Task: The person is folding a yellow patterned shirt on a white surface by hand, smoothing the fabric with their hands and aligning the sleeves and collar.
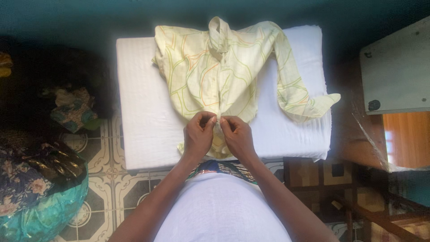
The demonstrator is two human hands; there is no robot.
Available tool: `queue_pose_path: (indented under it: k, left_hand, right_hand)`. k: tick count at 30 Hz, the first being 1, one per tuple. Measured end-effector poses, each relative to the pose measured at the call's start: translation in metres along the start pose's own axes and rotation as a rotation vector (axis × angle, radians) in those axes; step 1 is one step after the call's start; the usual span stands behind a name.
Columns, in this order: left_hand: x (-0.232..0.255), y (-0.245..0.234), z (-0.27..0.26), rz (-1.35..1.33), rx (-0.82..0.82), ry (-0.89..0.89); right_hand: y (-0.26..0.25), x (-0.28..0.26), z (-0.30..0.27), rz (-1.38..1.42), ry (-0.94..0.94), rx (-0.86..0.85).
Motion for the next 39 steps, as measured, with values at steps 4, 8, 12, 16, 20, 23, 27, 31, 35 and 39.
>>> queue_pose_path:
  k: [4,8,12,16,20,23,27,31,35,39]
  left_hand:
    - [0.003,0.002,0.0,0.013,-0.007,0.009]
    - [0.008,0.002,-0.001,0.059,-0.025,-0.048]
    - [0.003,0.001,0.003,0.044,-0.052,-0.001]
    - [-0.004,-0.001,0.002,0.036,-0.088,-0.031]
    - [-0.006,-0.001,0.004,0.066,-0.109,-0.003]
    - [-0.007,0.001,0.001,0.07,-0.115,-0.022]
    - [-0.01,0.008,0.001,0.092,-0.064,-0.034]
    - [-0.023,0.014,0.001,-0.016,-0.079,-0.16]
    - [-0.036,0.024,-0.002,-0.02,-0.056,-0.124]
    - [-0.038,0.042,-0.013,0.022,-0.049,-0.115]
  right_hand:
    - [-0.002,0.0,-0.002,0.064,0.101,-0.064]
    - [-0.002,-0.003,-0.003,0.046,0.098,-0.04]
    - [-0.001,-0.002,0.003,0.079,0.127,-0.044]
    - [0.001,0.002,0.004,0.156,0.172,-0.077]
    - [-0.001,0.004,0.005,0.052,0.156,-0.063]
    - [-0.004,0.005,0.005,-0.047,0.046,-0.018]
    - [-0.009,0.001,0.001,-0.16,0.081,-0.048]
    - [-0.016,0.007,0.004,0.0,0.041,-0.082]
    - [-0.025,0.031,0.015,0.356,0.233,-0.281]
    - [-0.036,0.06,0.018,0.602,0.378,-0.484]
Point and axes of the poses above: each hand's wrist, its own z-axis towards the middle knuckle, its own y-axis out of the palm, x = y × z, the point moved 1 cm from there along z, towards the middle knuckle, and after that the axes turned 10 degrees about -z, right-handed, at the moved point
